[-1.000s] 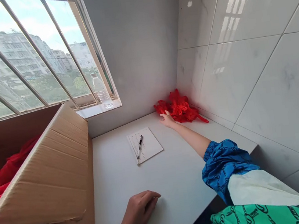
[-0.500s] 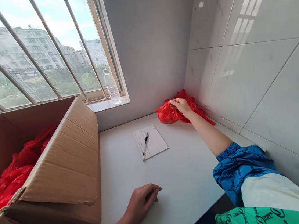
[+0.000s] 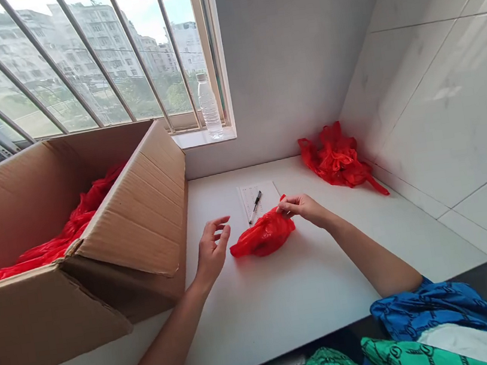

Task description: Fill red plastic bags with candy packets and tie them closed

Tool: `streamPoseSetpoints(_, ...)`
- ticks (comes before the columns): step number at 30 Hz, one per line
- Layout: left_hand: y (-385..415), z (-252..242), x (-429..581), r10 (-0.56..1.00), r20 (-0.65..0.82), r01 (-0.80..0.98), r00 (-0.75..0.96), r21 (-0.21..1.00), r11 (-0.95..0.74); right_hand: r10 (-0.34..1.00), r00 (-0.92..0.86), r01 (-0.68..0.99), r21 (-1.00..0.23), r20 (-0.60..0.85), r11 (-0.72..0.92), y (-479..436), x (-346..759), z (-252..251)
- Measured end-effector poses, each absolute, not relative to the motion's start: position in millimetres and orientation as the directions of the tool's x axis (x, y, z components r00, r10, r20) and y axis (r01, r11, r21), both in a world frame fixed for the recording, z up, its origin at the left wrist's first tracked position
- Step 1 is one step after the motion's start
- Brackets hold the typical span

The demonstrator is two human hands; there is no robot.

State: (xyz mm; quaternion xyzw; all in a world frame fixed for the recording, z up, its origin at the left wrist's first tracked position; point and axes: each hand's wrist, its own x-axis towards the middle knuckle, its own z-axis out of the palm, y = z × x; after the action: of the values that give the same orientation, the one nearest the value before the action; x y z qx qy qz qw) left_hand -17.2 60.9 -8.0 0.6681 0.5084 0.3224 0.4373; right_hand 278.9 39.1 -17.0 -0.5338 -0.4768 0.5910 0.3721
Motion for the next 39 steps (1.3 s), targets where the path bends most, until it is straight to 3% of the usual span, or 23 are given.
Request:
streamPoseSetpoints(4, 51, -10, 8, 0.813, -0.063, 0.529, 0.578, 0.788, -0.315, 0.936, -0.181, 0.130, -0.951, -0.302, -0.282, 21, 272, -33)
streamPoseSetpoints(6, 48, -16, 16, 0.764, -0.085, 0.549, 0.640, 0.746, -0.377, 0.953, -0.163, 0.231, -0.949, -0.256, -0.216, 14, 273, -32)
streamPoseSetpoints(11, 47, -18, 19, 0.812, -0.119, 0.496, 0.572, 0.838, -0.227, 0.999, -0.017, 0.394, -0.919, -0.040, -0.030, 3, 272, -22)
streamPoseSetpoints(14, 47, -15, 17, 0.784, -0.199, 0.434, 0.588, 0.896, -0.098, 0.996, -0.079, 0.473, -0.881, -0.028, 0.013, -1, 261, -22)
streamPoseSetpoints(18, 45, -16, 17, 0.760, -0.204, 0.463, 0.617, 0.875, -0.141, 0.984, -0.172, 0.600, -0.797, -0.047, 0.067, -5, 246, -28)
streamPoseSetpoints(26, 45, -13, 14, 0.794, -0.109, 0.508, 0.598, 0.818, -0.270, 0.978, -0.199, 0.465, -0.873, 0.059, 0.147, -4, 246, -27)
streamPoseSetpoints(31, 65, -4, -8, 0.927, 0.002, 0.483, 0.376, 0.853, -0.197, 0.999, 0.026, 0.316, -0.948, 0.037, 0.027, 0, 285, -15)
streamPoseSetpoints(34, 70, 1, -16, 0.963, 0.003, 0.483, 0.269, 0.865, -0.137, 0.999, -0.027, 0.325, -0.945, -0.036, -0.026, 2, 301, -7)
streamPoseSetpoints(36, 66, 6, -13, 0.943, -0.015, 0.492, 0.333, 0.856, -0.160, 0.992, -0.109, 0.353, -0.935, -0.061, -0.018, 1, 299, -1)
streamPoseSetpoints(39, 56, 13, -1, 0.824, 0.003, 0.502, 0.566, 0.792, -0.348, 0.983, -0.170, 0.399, -0.917, -0.072, 0.001, -2, 281, 11)
